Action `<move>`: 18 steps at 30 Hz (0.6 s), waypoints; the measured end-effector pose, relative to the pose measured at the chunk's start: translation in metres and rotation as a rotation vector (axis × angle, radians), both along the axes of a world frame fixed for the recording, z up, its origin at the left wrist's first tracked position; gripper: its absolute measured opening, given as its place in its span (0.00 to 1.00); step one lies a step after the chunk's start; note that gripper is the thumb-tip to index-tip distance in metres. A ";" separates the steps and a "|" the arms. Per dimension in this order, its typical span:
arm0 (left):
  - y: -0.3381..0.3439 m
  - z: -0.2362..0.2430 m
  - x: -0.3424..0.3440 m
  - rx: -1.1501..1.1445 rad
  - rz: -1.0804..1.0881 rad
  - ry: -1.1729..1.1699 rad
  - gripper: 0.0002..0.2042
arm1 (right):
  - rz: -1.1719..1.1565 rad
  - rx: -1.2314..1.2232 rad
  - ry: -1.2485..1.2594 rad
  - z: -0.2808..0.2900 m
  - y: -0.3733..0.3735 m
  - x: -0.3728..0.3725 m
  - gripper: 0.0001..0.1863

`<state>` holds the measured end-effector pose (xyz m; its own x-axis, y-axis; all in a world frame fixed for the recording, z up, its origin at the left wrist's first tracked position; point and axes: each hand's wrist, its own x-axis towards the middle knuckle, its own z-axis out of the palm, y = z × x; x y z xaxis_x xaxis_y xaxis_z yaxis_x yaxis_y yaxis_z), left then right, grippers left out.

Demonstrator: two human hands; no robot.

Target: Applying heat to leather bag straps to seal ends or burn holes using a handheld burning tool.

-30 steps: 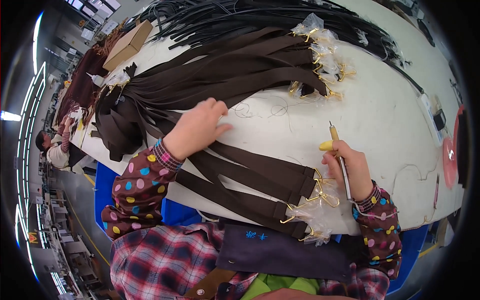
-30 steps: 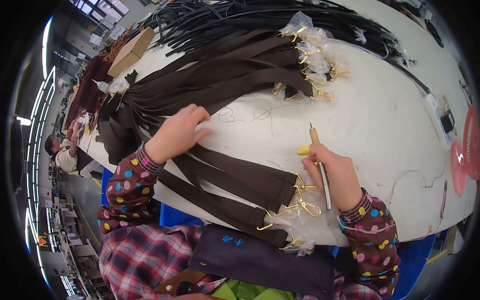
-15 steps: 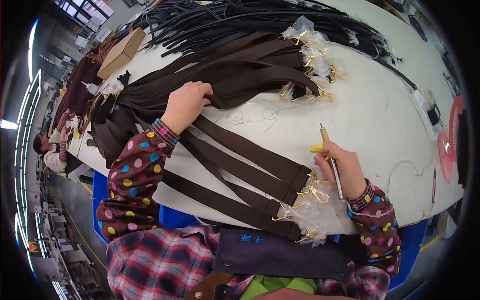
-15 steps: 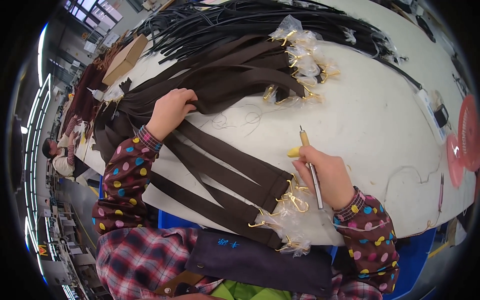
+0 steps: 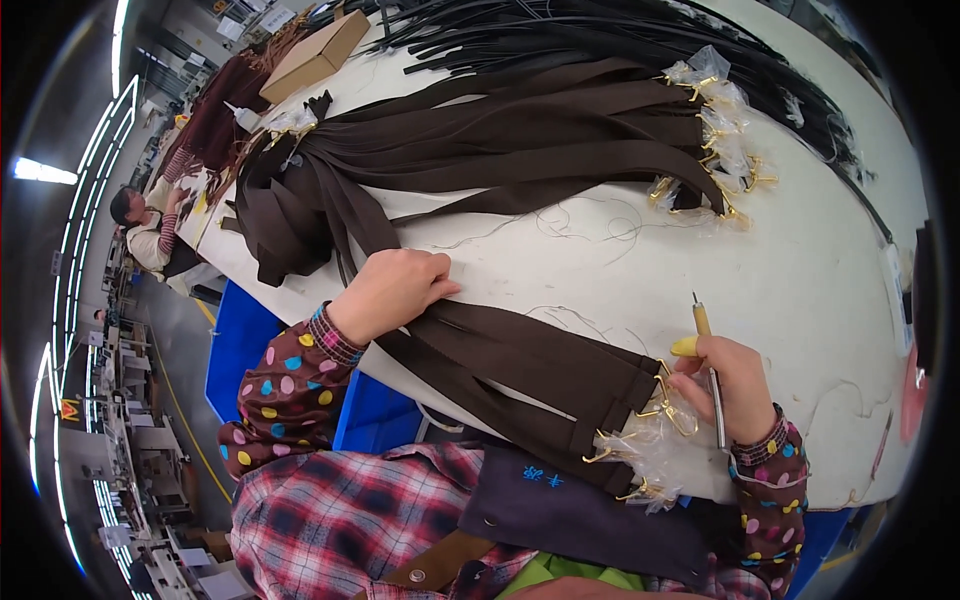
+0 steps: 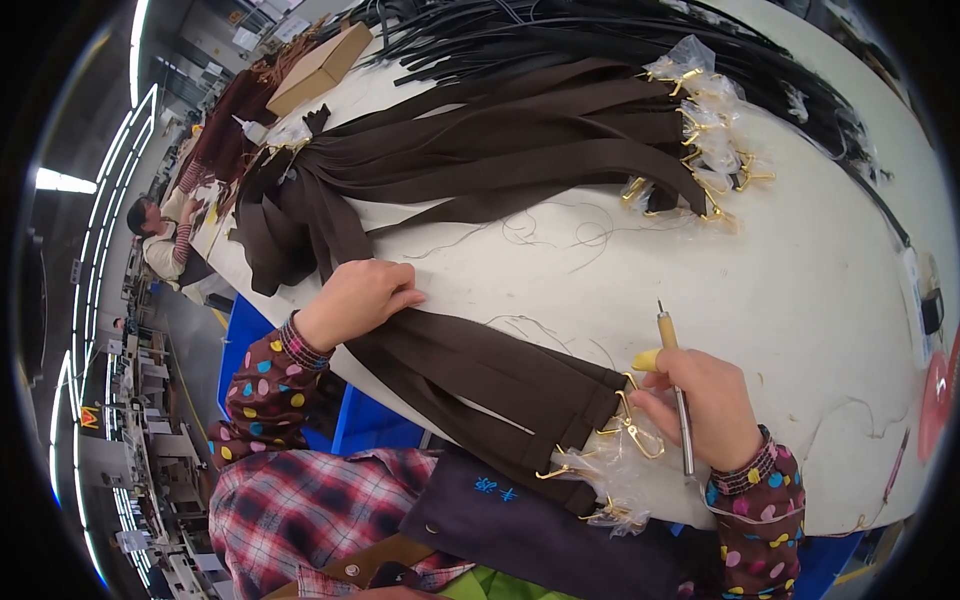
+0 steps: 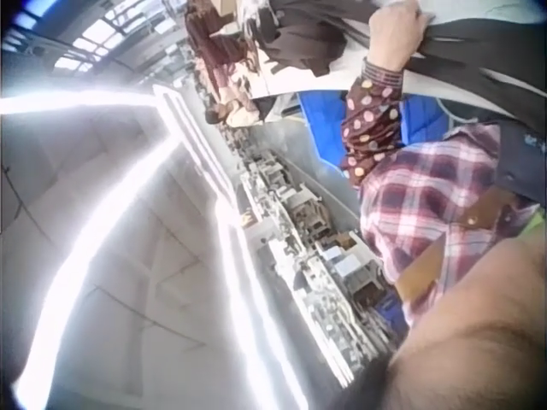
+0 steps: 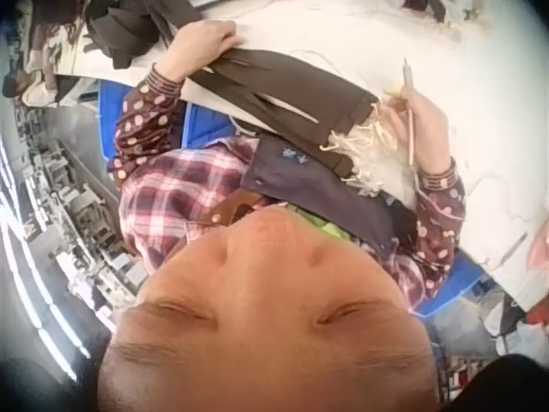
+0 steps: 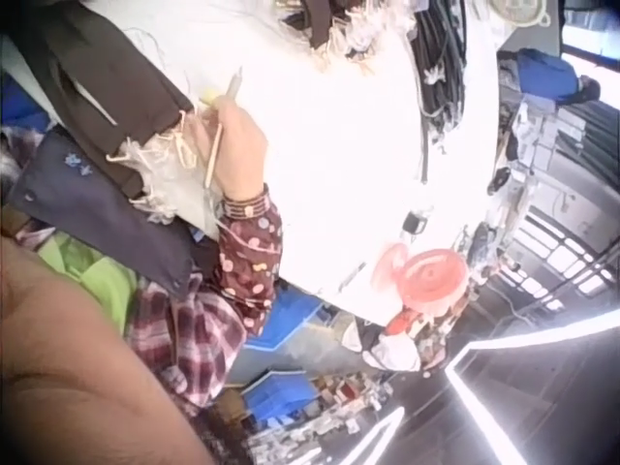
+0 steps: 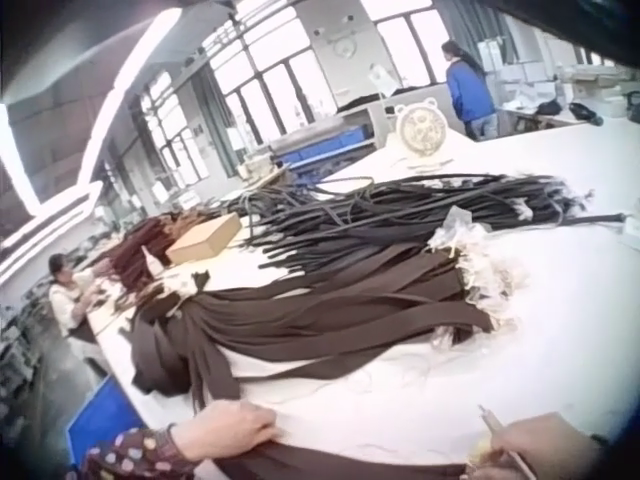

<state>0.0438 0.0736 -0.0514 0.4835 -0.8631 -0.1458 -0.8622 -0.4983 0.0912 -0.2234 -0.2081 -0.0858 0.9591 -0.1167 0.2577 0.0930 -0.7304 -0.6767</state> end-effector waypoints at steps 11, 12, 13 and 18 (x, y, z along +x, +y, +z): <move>-0.089 -0.021 0.041 -0.122 0.008 -0.096 0.24 | -0.068 0.098 0.070 0.004 0.001 0.000 0.09; -0.101 -0.021 0.041 -0.129 -0.012 -0.093 0.24 | -0.049 0.085 0.068 0.004 0.001 0.000 0.09; -0.116 -0.020 0.040 -0.136 -0.020 0.041 0.28 | -0.038 0.092 0.085 0.005 0.001 0.000 0.09; -0.179 -0.015 0.022 -0.178 -0.093 0.274 0.33 | -0.056 0.021 0.072 0.008 0.001 0.000 0.08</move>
